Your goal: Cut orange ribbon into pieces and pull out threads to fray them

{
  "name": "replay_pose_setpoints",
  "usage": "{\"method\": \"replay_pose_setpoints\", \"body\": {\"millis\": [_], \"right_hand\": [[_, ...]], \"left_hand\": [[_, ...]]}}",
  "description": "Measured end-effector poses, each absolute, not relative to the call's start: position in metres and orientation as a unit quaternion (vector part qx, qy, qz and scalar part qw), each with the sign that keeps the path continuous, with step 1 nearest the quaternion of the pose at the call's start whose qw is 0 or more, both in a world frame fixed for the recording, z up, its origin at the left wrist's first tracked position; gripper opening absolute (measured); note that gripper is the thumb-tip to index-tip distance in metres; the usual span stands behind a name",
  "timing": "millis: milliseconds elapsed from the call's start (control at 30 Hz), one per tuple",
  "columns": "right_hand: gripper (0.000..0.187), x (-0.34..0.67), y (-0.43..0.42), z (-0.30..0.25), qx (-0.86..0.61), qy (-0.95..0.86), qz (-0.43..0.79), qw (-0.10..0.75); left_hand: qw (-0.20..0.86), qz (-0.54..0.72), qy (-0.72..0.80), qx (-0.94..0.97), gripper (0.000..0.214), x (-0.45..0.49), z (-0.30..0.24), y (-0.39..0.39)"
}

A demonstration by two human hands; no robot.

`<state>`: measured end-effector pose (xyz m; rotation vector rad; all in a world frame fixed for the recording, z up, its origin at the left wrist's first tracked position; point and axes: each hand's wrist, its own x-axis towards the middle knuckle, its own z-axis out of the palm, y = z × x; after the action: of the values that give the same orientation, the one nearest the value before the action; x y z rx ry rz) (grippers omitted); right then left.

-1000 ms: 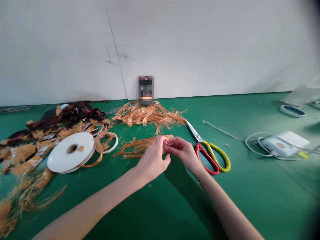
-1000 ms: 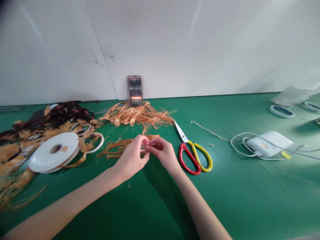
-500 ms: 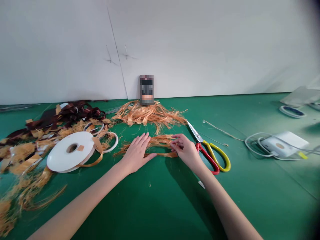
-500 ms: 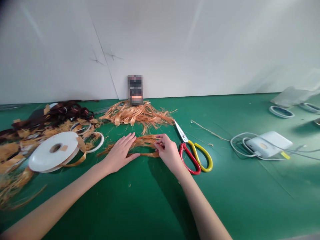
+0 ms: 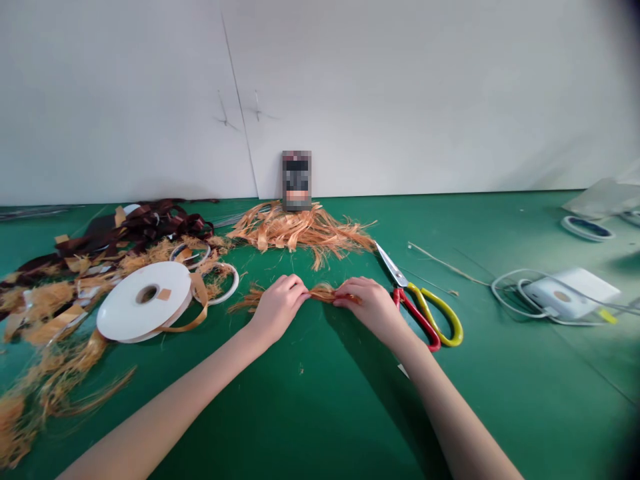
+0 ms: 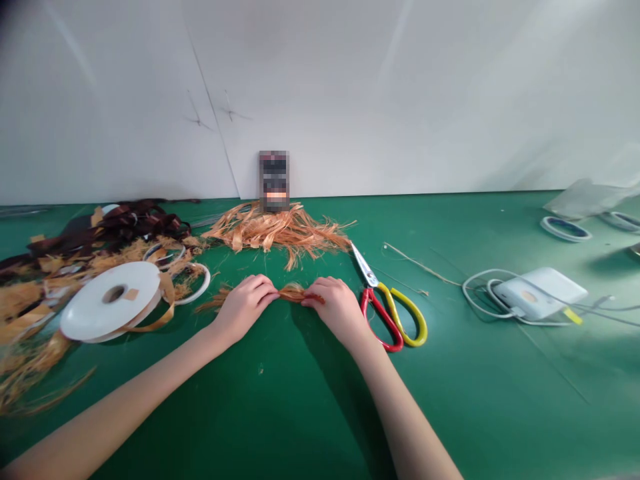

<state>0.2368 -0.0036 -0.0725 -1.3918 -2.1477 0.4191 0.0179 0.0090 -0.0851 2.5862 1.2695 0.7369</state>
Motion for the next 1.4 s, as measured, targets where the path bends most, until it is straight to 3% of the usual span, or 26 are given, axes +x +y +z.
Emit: {"method": "replay_pose_setpoints", "body": {"millis": [100,167,267,333,433,700,833,1000,1200,1400], "right_hand": [[0.002,0.243,-0.004,-0.067,-0.545,-0.782,0.118,0.280],[0.019,0.246,-0.004,-0.066,-0.553,-0.774,0.106,0.290],[0.048,0.247,-0.004,-0.068,-0.532,-0.786,0.148,0.279],[0.043,0.244,-0.005,-0.071,-0.515,-0.796,0.180,0.264],[0.024,0.239,-0.006,-0.073,-0.517,-0.796,0.183,0.257],[0.031,0.262,-0.003,-0.071,-0.605,-0.739,0.114,0.274],[0.038,0.264,-0.002,-0.070,-0.594,-0.739,0.107,0.298],[0.045,0.253,-0.004,-0.072,-0.580,-0.738,0.122,0.322],[0.039,0.253,-0.003,-0.071,-0.634,-0.660,0.129,0.383],[0.028,0.259,-0.003,-0.069,-0.697,-0.538,0.138,0.452]], "left_hand": [[0.081,0.239,0.434,0.865,0.017,0.017,-0.078,0.010],[0.081,0.223,0.437,0.867,0.018,0.010,-0.071,0.012],[0.112,0.178,0.442,0.872,0.039,-0.009,-0.061,0.016],[0.130,0.145,0.459,0.867,0.040,-0.021,-0.059,0.017],[0.145,0.135,0.496,0.845,0.012,-0.028,-0.061,0.015],[0.120,0.184,0.477,0.851,0.015,-0.013,-0.072,0.006],[0.103,0.210,0.468,0.852,0.034,-0.020,-0.073,0.004],[0.077,0.240,0.480,0.840,0.015,-0.025,-0.084,0.005],[-0.055,0.255,0.502,0.825,0.024,-0.021,-0.083,0.000],[-0.196,0.251,0.632,0.706,0.037,-0.035,-0.068,-0.025]]}}
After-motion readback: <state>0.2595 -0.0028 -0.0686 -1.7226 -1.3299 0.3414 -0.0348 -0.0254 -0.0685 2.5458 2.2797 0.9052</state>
